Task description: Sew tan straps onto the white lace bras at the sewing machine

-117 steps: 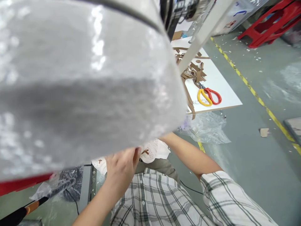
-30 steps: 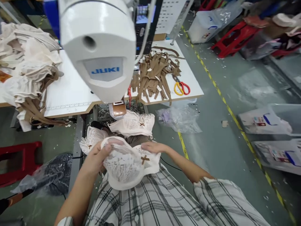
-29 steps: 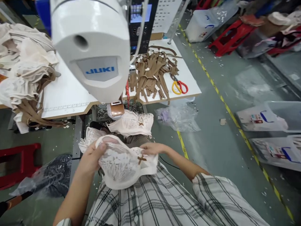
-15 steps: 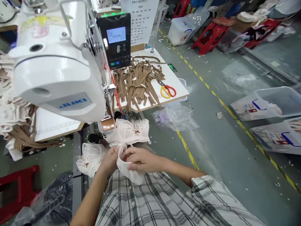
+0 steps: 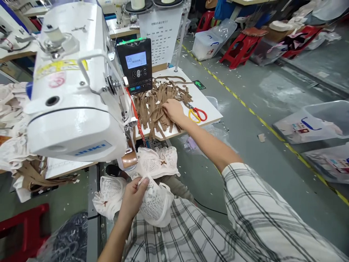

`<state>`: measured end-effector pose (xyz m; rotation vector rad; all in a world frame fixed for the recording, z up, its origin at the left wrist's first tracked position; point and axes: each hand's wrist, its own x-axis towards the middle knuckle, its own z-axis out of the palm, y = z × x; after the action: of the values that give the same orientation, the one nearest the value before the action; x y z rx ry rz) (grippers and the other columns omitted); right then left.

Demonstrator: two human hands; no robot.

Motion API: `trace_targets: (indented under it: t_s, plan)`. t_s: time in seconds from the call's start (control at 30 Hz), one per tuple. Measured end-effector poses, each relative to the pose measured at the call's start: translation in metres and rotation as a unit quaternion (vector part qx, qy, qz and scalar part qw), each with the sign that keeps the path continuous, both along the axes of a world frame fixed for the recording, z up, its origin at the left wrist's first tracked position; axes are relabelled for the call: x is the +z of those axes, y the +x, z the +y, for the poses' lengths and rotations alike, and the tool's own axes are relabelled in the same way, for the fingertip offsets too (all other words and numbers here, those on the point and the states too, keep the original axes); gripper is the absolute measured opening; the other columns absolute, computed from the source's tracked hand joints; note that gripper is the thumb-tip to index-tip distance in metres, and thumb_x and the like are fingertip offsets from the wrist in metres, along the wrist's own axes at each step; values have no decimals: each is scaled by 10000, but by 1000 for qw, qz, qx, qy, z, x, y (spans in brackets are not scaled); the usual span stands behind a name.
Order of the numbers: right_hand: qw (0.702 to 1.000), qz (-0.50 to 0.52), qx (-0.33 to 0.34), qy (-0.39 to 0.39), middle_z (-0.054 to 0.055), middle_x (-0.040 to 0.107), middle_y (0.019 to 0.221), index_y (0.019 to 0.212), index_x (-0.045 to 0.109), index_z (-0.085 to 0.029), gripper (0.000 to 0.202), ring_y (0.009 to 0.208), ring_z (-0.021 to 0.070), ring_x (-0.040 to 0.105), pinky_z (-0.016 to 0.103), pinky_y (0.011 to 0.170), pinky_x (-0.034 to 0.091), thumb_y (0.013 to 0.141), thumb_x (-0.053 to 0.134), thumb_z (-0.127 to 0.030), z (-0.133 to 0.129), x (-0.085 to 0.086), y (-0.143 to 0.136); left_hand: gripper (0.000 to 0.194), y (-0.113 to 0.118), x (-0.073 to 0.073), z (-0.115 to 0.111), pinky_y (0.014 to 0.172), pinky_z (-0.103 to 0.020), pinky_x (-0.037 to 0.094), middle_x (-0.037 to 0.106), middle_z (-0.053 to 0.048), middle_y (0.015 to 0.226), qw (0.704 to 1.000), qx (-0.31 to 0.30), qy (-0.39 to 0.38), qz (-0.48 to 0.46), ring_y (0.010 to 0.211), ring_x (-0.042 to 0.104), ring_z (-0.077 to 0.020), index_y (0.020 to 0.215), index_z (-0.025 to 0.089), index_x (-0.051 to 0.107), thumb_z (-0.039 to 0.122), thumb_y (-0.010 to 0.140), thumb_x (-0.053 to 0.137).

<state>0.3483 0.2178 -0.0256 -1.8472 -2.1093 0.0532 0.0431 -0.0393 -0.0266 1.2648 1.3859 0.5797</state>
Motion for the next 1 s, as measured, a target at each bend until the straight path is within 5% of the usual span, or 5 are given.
trace_targets:
  t_s: [0.17,0.37,0.53,0.73,1.0]
  plan:
    - [997,66,1,-38,95,726,938,980,720,-173,365,783,203,597,309,675,371,987,382,-311,-85,49,-12,324,-13,35,-10,611,-231,422,611,-20,733,985,-25,155,74,680,564,-152,758,182,660,442,930,573]
    - [810,91,469,-339,-4,722,803,942,732,-225,190,631,107,512,246,563,280,876,554,-231,-211,80,-77,347,16,60,-18,646,-238,473,684,-74,1089,958,-148,227,95,743,604,-158,1188,233,655,332,855,673]
    - [801,330,314,-389,-22,657,739,908,674,-185,157,612,85,545,219,580,361,850,627,-323,-195,61,-43,395,0,43,-3,536,-217,304,446,22,615,960,-276,-31,28,579,403,-110,690,163,545,465,943,509]
    - [620,697,78,-351,-137,129,509,672,389,-231,419,474,64,109,213,508,316,761,708,-487,-173,9,16,506,-24,28,-1,526,-225,261,388,28,588,969,-230,-70,-62,556,343,-96,618,174,441,579,901,549]
    - [748,542,92,-372,-61,345,528,692,548,-232,389,521,125,311,251,520,266,800,587,-604,-223,-41,-63,454,-15,32,-4,553,-234,391,570,-23,643,984,-164,-13,-73,588,502,-130,656,163,605,510,937,524]
